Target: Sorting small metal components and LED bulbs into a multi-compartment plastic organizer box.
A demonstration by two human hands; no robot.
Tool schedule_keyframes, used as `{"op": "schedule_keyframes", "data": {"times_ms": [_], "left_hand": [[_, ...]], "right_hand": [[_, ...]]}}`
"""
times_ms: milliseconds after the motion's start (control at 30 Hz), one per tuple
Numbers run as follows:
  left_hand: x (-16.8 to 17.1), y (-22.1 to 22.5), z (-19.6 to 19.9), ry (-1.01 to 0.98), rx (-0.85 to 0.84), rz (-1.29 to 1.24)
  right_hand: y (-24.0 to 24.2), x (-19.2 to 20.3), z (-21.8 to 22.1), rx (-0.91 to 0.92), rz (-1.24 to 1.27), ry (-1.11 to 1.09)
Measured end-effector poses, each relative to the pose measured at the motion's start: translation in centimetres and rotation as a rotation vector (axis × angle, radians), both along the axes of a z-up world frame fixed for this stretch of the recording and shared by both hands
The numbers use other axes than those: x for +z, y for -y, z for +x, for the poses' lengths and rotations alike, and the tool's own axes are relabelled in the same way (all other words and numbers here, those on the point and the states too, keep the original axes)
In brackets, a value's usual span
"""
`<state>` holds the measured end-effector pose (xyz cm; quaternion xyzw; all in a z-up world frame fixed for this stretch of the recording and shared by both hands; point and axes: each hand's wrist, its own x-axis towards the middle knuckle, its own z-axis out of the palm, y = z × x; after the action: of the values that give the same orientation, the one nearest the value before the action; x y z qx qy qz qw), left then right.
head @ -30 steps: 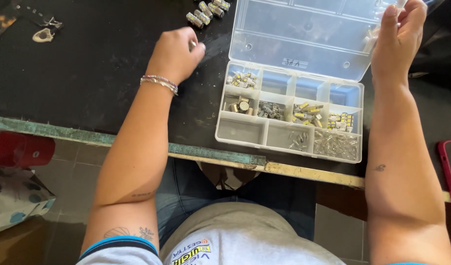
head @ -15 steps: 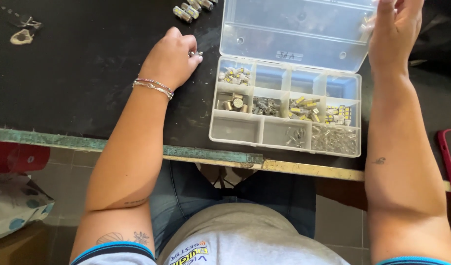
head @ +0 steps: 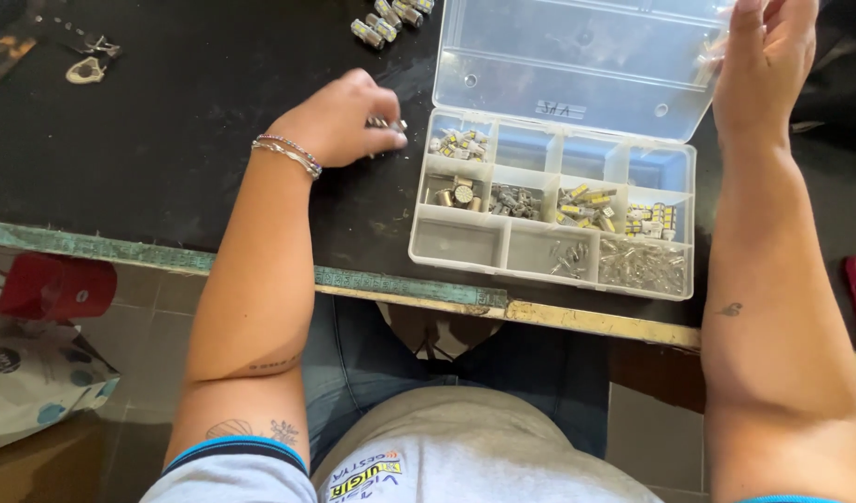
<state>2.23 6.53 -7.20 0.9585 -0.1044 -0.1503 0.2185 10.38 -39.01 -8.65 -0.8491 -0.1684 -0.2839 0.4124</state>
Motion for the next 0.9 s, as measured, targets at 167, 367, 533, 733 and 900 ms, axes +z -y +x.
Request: {"op": "schedule_keyframes", "data": {"times_ms": [167,367,533,733,900], "left_hand": [[2.2,1.5,-1.0,-0.13,-0.197,0.004],[1.7,0.8,-0.6,-0.069,-0.16,-0.053],[0.5,0.2,0.1,0.03,-0.239,-0.084],[0.5,-0.3,0.2,0.199,-0.201,-0.198],[0.9,0.2,-0.1,0.195,-0.111,-0.333]], "right_hand": [[-0.1,0.0,0.0,0.067,0.05,-0.016],[0.8,-0.6,0.7,0.071,0.077,-0.072],[0.5,-0.4,0.5,0.066,0.093,-0.088],[1.1,-0.3,0.6,0.016,-0.11,0.156],[-1.0,1.6,-1.3,-0.033,-0.254,0.326]]}}
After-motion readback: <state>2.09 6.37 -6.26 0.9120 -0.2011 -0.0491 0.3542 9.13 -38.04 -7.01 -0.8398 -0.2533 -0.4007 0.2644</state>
